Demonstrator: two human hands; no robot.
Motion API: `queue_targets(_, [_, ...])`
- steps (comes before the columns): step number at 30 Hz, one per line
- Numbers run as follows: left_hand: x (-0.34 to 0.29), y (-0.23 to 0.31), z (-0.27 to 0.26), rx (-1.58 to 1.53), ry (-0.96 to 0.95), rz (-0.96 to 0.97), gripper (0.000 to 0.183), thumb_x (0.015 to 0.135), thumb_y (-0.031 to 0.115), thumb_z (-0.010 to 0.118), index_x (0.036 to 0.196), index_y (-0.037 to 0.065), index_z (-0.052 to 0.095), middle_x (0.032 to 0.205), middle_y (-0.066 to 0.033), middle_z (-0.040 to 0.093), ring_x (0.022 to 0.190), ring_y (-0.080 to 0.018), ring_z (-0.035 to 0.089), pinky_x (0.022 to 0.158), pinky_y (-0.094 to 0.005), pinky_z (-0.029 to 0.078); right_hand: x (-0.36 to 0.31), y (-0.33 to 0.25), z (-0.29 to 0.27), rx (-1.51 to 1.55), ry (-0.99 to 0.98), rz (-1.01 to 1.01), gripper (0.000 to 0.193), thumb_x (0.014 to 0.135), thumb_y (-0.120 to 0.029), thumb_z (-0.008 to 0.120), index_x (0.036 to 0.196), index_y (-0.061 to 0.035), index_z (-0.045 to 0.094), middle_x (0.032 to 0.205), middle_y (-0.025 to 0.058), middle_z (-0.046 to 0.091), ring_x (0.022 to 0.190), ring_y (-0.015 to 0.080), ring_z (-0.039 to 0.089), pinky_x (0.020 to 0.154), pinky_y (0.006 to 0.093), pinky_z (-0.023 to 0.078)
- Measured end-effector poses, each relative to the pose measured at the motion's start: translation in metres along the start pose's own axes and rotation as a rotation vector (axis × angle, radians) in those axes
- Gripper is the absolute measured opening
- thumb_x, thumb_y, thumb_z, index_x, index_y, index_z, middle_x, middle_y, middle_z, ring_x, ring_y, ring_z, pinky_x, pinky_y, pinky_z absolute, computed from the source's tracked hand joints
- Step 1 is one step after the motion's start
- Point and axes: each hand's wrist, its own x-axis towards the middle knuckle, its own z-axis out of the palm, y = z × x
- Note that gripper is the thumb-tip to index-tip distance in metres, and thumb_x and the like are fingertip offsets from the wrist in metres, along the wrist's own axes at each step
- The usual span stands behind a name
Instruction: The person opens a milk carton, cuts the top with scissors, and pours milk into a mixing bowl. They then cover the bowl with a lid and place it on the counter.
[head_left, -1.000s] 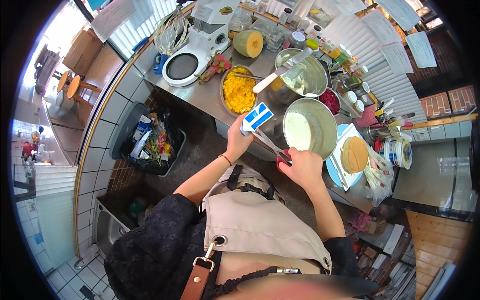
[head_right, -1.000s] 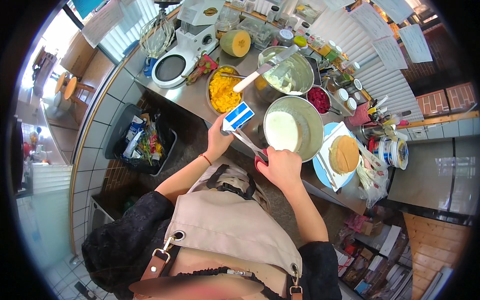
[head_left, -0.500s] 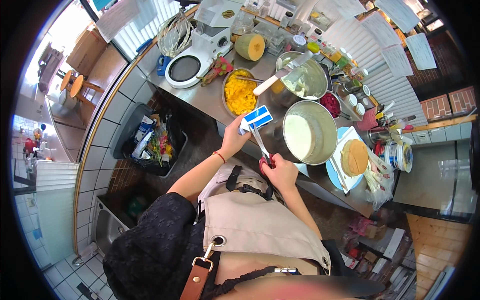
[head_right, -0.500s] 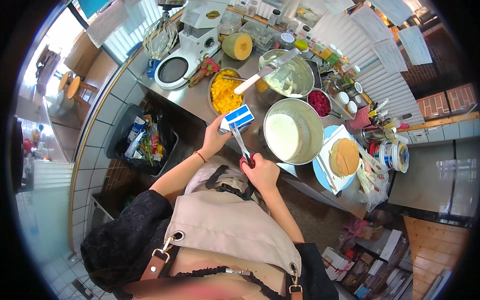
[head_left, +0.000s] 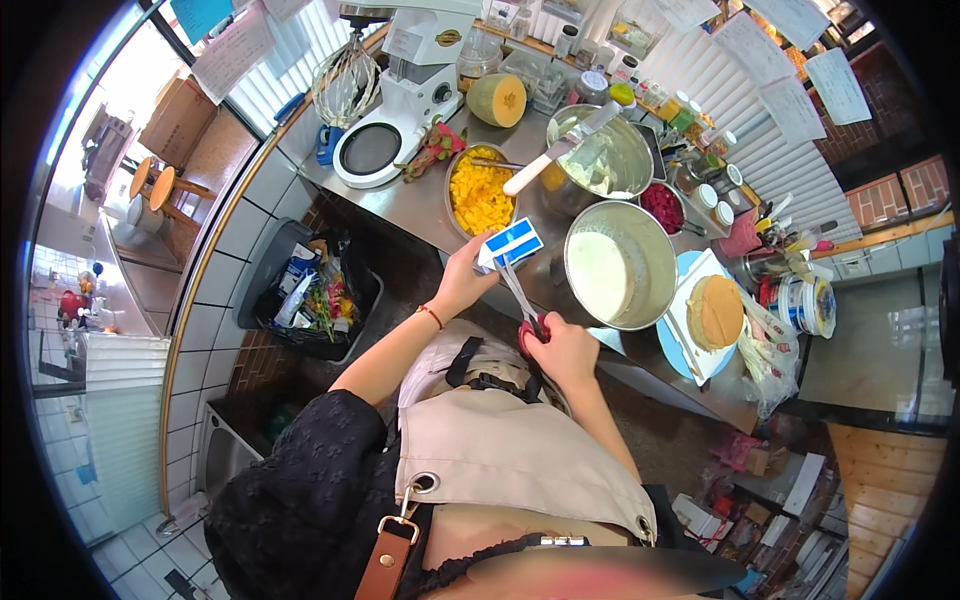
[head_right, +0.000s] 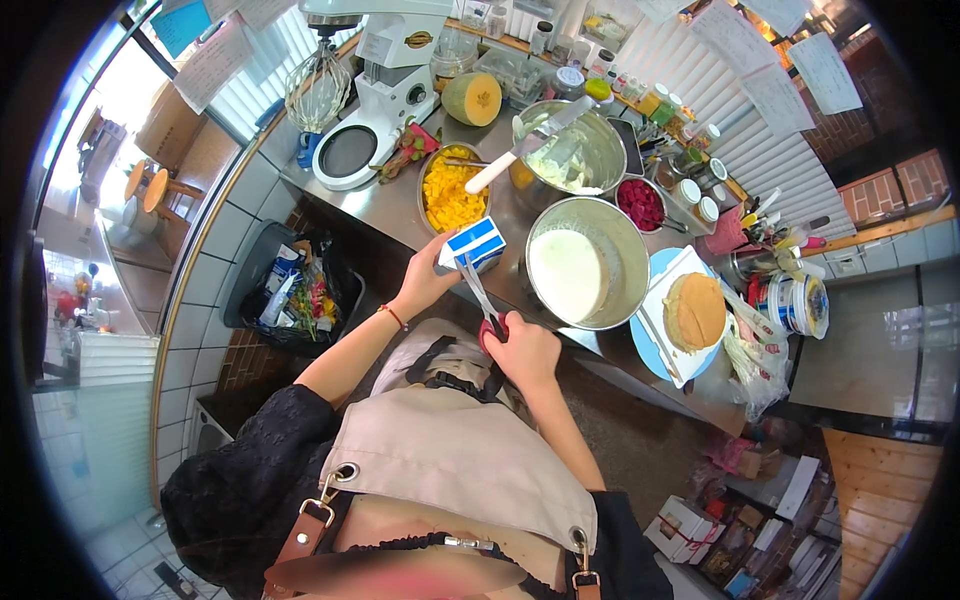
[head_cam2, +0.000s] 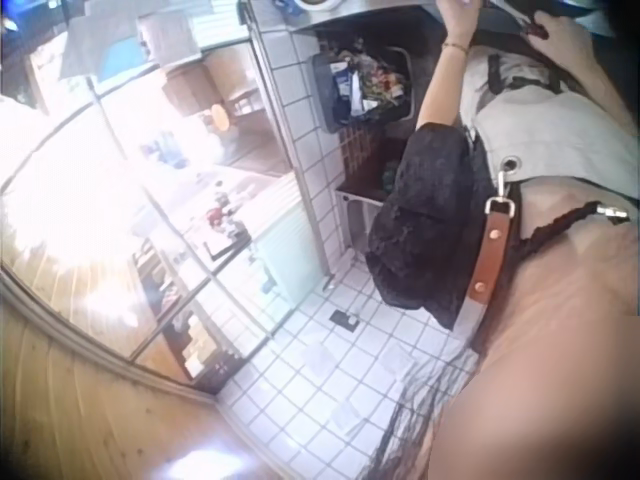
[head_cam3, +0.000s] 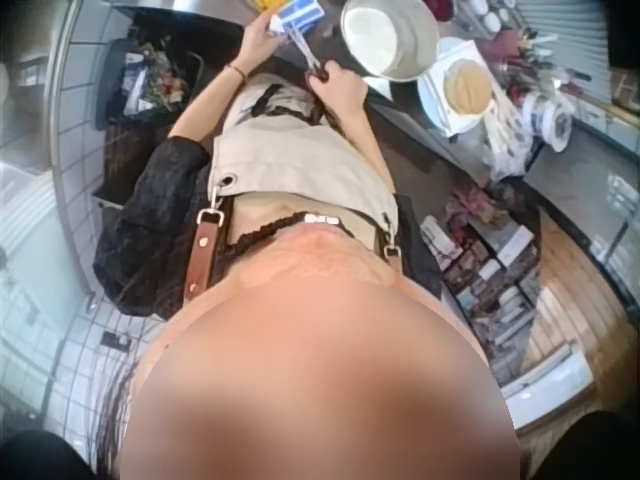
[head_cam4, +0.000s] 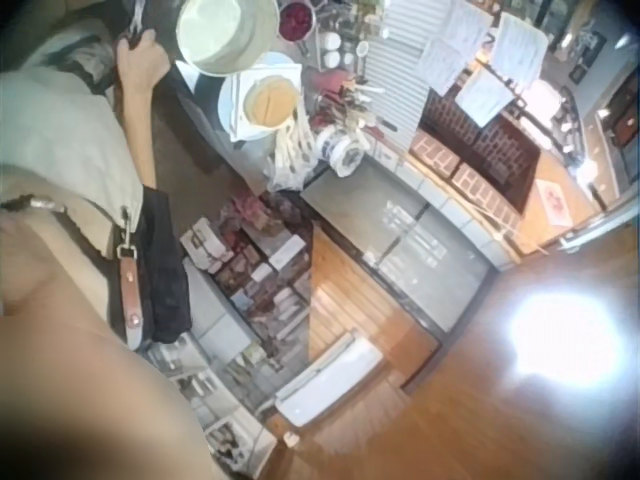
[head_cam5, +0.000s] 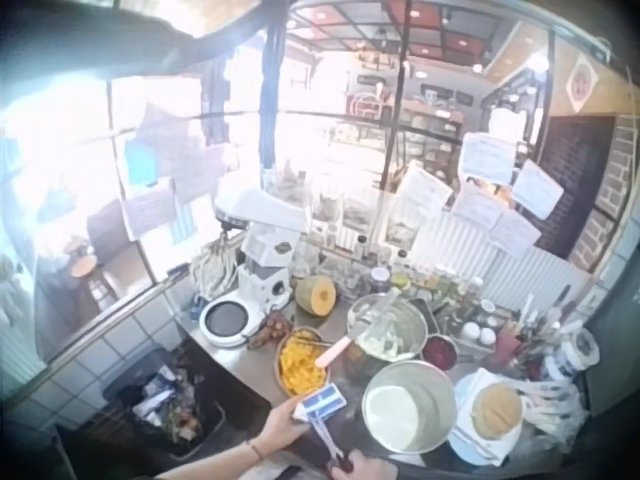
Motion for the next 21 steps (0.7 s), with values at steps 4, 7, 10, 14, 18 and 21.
queue_targets(4, [-0.001,-0.012,0.007,-0.176,0.019,-0.010,0.064,0.074,0.001,0.075,0.134,-0.001,0.052,0.127,-0.0162,0.063,0.121,-0.0214,0.059,0.102,-0.0316,0.044,0.020,-0.015,-0.041,-0.042,-0.044,-0.070,0.035,0.074,-0.042,0.070,0.072,-0.0078,0.067,0.058,0.0144,0.063,0.056,0.0332,0.066,0.054,0.0441,0.052])
queue_targets(7, [0.004,-0.016,0.008,-0.203,0.033,-0.002,0.061,0.076,0.004,0.076,0.132,-0.001,0.053,0.123,-0.0150,0.065,0.118,-0.0192,0.060,0.101,-0.0313,0.045,0.027,-0.008,-0.037,-0.017,-0.085,-0.051,0.034,0.074,-0.043,0.071,0.075,-0.0083,0.067,0.060,0.0134,0.064,0.057,0.0330,0.065,0.054,0.0435,0.051])
queue_targets(10, [0.004,-0.007,0.005,-0.139,0.033,0.001,0.057,0.078,0.004,0.075,0.131,-0.002,0.055,0.119,-0.0140,0.067,0.114,-0.0180,0.061,0.099,-0.0309,0.046,0.016,0.004,-0.004,0.061,-0.012,-0.047,0.034,0.074,-0.042,0.071,0.076,-0.0087,0.065,0.060,0.0125,0.064,0.056,0.0324,0.065,0.053,0.0425,0.051])
queue_targets(14, [0.004,-0.006,0.002,-0.046,0.030,0.049,0.053,0.079,0.006,0.075,0.128,-0.002,0.057,0.116,-0.0161,0.067,0.110,-0.0235,0.064,0.096,-0.0316,0.048,0.006,0.007,0.033,0.148,0.130,-0.058,0.030,0.073,-0.037,0.075,0.074,-0.0092,0.063,0.057,0.0105,0.062,0.053,0.0300,0.063,0.049,0.0401,0.047])
queue_targets(18, [0.005,0.004,-0.001,-0.019,0.017,0.056,0.050,0.078,0.008,0.074,0.125,-0.002,0.058,0.116,-0.0202,0.067,0.110,-0.0320,0.065,0.095,-0.0341,0.048,0.004,0.005,0.037,0.140,0.248,-0.096,0.028,0.072,-0.035,0.076,0.073,-0.0097,0.063,0.056,0.0095,0.061,0.052,0.0286,0.062,0.048,0.0391,0.046])
queue_targets(21, [0.003,-0.010,-0.001,-0.046,0.067,0.079,0.050,0.077,0.006,0.072,0.124,-0.002,0.059,0.116,-0.0213,0.066,0.111,-0.0334,0.064,0.095,-0.0356,0.048,0.004,-0.013,0.005,0.073,0.192,-0.023,0.027,0.071,-0.036,0.076,0.074,-0.0108,0.066,0.058,0.0084,0.063,0.054,0.0280,0.064,0.049,0.0389,0.047])
